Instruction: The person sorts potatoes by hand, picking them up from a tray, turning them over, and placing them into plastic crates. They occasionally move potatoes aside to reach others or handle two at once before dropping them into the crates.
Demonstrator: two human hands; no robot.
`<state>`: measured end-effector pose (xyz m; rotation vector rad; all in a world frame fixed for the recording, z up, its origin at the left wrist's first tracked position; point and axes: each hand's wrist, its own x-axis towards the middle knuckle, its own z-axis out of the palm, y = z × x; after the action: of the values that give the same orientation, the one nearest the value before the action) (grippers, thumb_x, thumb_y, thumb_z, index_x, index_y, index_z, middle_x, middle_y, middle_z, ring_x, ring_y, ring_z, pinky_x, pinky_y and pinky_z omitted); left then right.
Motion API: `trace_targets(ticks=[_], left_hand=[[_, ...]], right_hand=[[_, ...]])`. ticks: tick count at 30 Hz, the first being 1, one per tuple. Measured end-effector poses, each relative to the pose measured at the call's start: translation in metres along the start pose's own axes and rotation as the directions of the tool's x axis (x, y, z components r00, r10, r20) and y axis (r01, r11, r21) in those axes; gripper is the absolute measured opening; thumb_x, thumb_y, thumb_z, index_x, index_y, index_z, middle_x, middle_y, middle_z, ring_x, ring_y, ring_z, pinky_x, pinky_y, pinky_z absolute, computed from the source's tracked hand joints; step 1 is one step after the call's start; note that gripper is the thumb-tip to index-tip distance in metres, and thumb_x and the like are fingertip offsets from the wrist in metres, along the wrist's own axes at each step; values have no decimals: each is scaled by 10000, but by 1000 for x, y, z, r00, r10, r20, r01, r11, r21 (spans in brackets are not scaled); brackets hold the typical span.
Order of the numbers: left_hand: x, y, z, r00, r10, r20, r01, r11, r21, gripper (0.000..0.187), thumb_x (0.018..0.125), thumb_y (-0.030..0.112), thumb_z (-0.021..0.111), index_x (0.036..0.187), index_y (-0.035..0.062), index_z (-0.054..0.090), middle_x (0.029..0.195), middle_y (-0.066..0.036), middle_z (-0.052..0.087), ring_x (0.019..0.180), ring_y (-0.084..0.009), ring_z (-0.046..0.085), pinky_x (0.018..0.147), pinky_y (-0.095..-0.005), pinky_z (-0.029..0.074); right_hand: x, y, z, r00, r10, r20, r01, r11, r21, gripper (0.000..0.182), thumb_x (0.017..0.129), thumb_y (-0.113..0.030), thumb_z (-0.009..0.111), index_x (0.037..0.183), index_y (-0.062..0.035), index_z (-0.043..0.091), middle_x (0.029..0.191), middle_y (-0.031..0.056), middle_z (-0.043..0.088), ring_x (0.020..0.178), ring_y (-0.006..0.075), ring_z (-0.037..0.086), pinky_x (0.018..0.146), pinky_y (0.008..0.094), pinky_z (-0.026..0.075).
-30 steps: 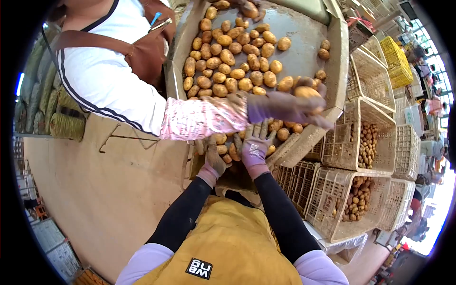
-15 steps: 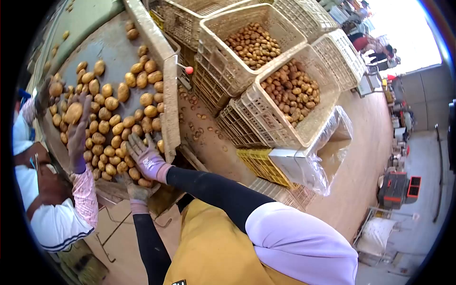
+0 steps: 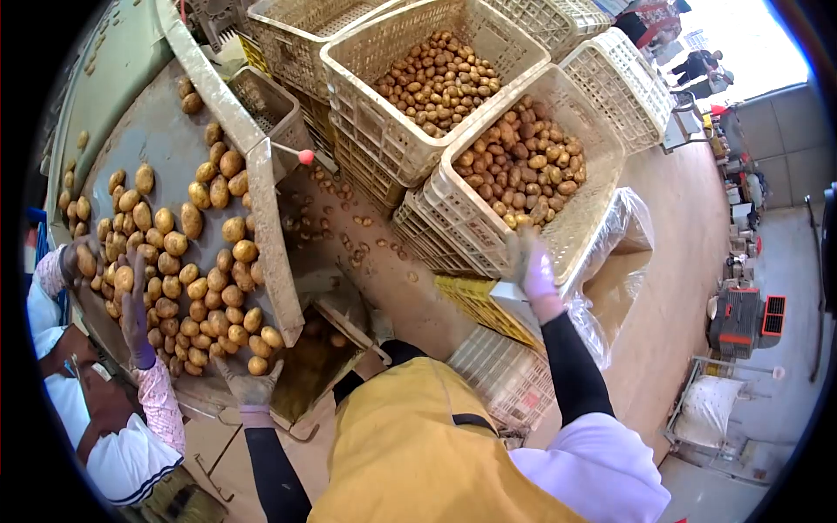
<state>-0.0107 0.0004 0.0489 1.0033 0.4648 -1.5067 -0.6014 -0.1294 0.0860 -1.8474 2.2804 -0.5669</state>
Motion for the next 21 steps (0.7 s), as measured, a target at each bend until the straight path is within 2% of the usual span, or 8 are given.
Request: trace_targets(ticks=[3, 8, 10, 12, 14, 15, 20, 21], left_hand=[[10, -10, 37, 996, -3, -91, 9, 998, 70, 962, 787, 833, 574, 1525, 254, 356, 1552, -63, 388, 1390, -354, 400, 1057, -614, 428], [13, -13, 41, 978, 29, -208, -1, 991, 133, 1011, 778, 890, 496, 1548, 254, 339, 1568, -39, 385, 1406, -334, 378, 1063, -623, 397], [18, -9, 28, 978, 64, -198, -20, 976, 218, 1026, 770, 895, 499, 1557, 265, 309, 1573, -49, 374, 1401, -352, 385, 1047, -639, 401], [19, -8, 13, 972, 103, -213, -39, 958, 283, 1044, 759, 907, 497, 1564, 279, 279, 1580, -57, 360, 1400, -374, 383, 1031, -662, 401], [27, 0, 2, 989, 70, -129, -29, 955, 294, 1073, 738, 927, 493, 1569, 290, 257, 1587, -60, 346, 1405, -388, 374, 1022, -680, 396], [30, 4, -2, 976, 64, -207, -9, 966, 259, 1104, 714, 943, 497, 1569, 285, 263, 1588, -63, 347, 1404, -395, 377, 1025, -683, 390], [32, 10, -17, 961, 75, -266, 0, 962, 274, 1107, 706, 945, 500, 1568, 291, 267, 1582, -64, 365, 1407, -399, 381, 1034, -703, 370], [32, 13, -19, 956, 81, -282, 1, 960, 280, 1095, 709, 943, 499, 1567, 302, 269, 1580, -60, 372, 1410, -401, 381, 1035, -714, 361]], right_hand=[[2, -42, -35, 999, 10, 35, -3, 979, -202, 442, 1000, -361, 573, 1235, 13, 589, 1008, 250, 686, 936, 451, 647, 928, 460, 485], [90, 34, 4, 778, 173, 604, -518, 722, 459, 437, 975, -348, 622, 1218, 15, 610, 1093, 246, 686, 1018, 347, 681, 893, 429, 516], [136, 52, 31, 833, 159, 531, -93, 985, -148, 571, 969, -414, 557, 1375, -13, 538, 1425, 247, 539, 1318, 383, 515, 1098, 427, 426], [145, 60, 70, 826, 273, 493, -106, 935, -339, 619, 964, -437, 561, 1419, -23, 493, 1448, 228, 531, 1372, 376, 473, 1114, 434, 407], [124, 97, 149, 511, 75, 856, 389, 868, -309, 635, 971, -432, 545, 1460, -39, 447, 1465, 221, 517, 1384, 371, 462, 1125, 452, 394], [110, 26, 86, 665, 278, 693, -17, 933, -359, 545, 979, -368, 541, 1422, -53, 504, 1431, 202, 559, 1338, 354, 520, 1092, 451, 431], [186, 126, 65, 971, 37, 235, -56, 996, 76, 357, 911, -180, 626, 1243, -48, 625, 1223, 165, 683, 1141, 335, 658, 981, 445, 524], [206, 137, 61, 939, 145, 311, -105, 984, -143, 356, 889, -182, 650, 1212, -35, 621, 1193, 184, 684, 1136, 348, 654, 971, 448, 524]])
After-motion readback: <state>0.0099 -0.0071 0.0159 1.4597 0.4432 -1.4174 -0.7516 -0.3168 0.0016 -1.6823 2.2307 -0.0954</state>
